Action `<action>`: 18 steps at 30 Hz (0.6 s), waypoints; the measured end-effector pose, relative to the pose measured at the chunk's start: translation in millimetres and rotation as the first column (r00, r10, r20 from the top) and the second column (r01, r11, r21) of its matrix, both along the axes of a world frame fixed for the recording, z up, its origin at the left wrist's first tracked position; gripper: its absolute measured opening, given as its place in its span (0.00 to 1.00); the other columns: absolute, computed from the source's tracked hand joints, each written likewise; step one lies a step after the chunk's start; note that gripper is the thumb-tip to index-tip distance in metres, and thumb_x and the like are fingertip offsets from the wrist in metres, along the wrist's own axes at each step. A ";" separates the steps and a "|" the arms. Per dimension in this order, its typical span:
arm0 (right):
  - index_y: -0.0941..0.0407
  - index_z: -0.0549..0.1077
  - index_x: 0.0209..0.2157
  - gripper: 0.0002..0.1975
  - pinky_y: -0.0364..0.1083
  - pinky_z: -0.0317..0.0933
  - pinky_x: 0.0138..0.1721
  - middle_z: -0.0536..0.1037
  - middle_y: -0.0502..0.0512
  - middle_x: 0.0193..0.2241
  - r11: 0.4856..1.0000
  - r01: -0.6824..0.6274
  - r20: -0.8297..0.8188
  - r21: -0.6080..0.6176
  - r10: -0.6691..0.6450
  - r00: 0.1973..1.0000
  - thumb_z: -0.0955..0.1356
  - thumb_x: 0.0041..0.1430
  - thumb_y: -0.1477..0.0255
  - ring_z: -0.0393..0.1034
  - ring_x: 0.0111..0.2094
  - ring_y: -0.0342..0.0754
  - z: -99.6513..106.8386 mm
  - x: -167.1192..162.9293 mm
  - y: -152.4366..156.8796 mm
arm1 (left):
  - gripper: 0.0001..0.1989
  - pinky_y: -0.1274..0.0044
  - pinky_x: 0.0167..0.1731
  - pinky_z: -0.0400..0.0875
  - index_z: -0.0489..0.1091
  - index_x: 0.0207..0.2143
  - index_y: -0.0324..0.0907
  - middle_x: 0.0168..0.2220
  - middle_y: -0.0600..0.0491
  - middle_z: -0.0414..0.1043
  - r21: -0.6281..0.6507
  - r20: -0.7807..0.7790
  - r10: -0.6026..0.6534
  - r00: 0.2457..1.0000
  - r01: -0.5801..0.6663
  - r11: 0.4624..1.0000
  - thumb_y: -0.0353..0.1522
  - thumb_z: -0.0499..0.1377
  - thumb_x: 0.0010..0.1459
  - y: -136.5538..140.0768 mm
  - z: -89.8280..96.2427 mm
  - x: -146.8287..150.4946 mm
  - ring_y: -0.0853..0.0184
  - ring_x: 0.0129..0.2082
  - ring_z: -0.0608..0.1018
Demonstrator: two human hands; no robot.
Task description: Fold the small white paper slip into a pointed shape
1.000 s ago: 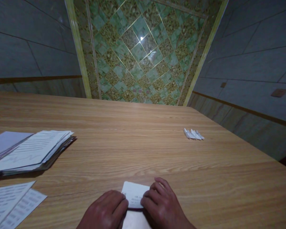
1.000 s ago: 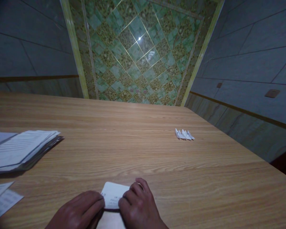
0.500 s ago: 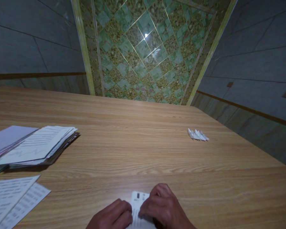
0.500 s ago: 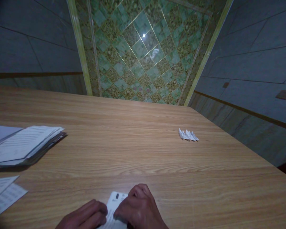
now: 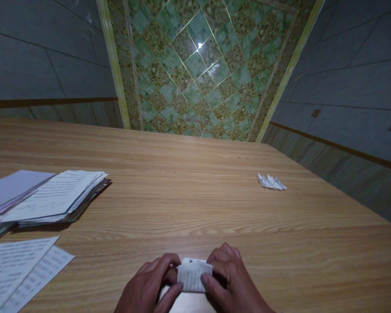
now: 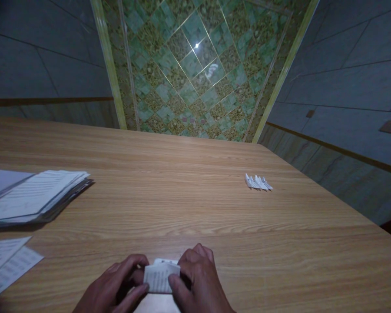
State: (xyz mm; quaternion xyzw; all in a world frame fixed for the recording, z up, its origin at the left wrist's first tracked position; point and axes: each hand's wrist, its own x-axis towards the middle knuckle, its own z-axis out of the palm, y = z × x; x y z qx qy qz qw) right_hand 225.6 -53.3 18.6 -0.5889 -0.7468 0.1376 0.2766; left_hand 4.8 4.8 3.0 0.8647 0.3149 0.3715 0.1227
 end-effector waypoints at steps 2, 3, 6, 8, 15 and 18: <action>0.55 0.73 0.26 0.10 0.48 0.61 0.41 0.75 0.48 0.30 0.997 0.083 0.017 0.002 -0.083 0.996 0.74 0.55 0.81 0.70 0.36 0.49 -6.4 -1.9 0.4 | 0.11 0.82 0.28 0.78 0.64 0.53 0.49 0.28 0.60 0.80 0.024 -0.004 0.031 1.000 -0.031 0.999 0.41 0.51 0.72 1.6 -2.3 1.6 0.67 0.26 0.84; 0.55 0.73 0.25 0.11 0.48 0.60 0.41 0.75 0.48 0.30 0.993 0.120 0.021 0.008 -0.120 0.993 0.75 0.54 0.81 0.70 0.37 0.49 -9.0 -2.6 0.3 | 0.13 0.82 0.28 0.78 0.63 0.54 0.48 0.28 0.59 0.80 0.046 -0.015 0.042 0.999 -0.041 0.998 0.42 0.50 0.73 2.4 -3.2 2.1 0.67 0.27 0.84; 0.55 0.72 0.25 0.12 0.50 0.59 0.42 0.74 0.47 0.30 0.982 0.184 0.004 0.034 -0.185 0.983 0.77 0.50 0.81 0.69 0.37 0.50 -13.8 -4.4 -0.6 | 0.15 0.79 0.29 0.79 0.66 0.51 0.48 0.31 0.57 0.81 0.122 -0.071 0.025 0.997 -0.016 0.992 0.44 0.48 0.73 3.8 -3.7 2.4 0.65 0.29 0.84; 0.55 0.72 0.25 0.12 0.51 0.58 0.44 0.74 0.48 0.30 0.981 0.194 0.007 0.024 -0.194 0.981 0.78 0.50 0.79 0.68 0.38 0.51 -14.2 -5.3 -1.6 | 0.15 0.77 0.29 0.79 0.69 0.47 0.49 0.33 0.56 0.81 0.160 -0.121 -0.012 0.993 0.032 0.987 0.43 0.47 0.74 3.5 -2.1 2.2 0.64 0.29 0.83; 0.54 0.73 0.29 0.10 0.55 0.58 0.47 0.75 0.51 0.35 0.981 0.194 0.078 -0.019 -0.192 0.978 0.76 0.51 0.79 0.67 0.40 0.54 -11.1 -4.8 -4.6 | 0.21 0.76 0.23 0.73 0.72 0.36 0.46 0.29 0.53 0.77 0.227 -0.251 -0.082 0.965 0.140 0.964 0.37 0.42 0.76 1.4 3.1 5.8 0.64 0.26 0.79; 0.54 0.72 0.29 0.10 0.56 0.59 0.47 0.75 0.52 0.35 0.981 0.194 0.071 -0.004 -0.193 0.979 0.76 0.51 0.79 0.67 0.40 0.55 -13.7 -3.6 -4.7 | 0.21 0.76 0.27 0.73 0.74 0.40 0.44 0.32 0.52 0.79 0.296 -0.224 -0.131 0.966 0.195 0.935 0.35 0.42 0.77 1.8 6.2 8.6 0.65 0.29 0.79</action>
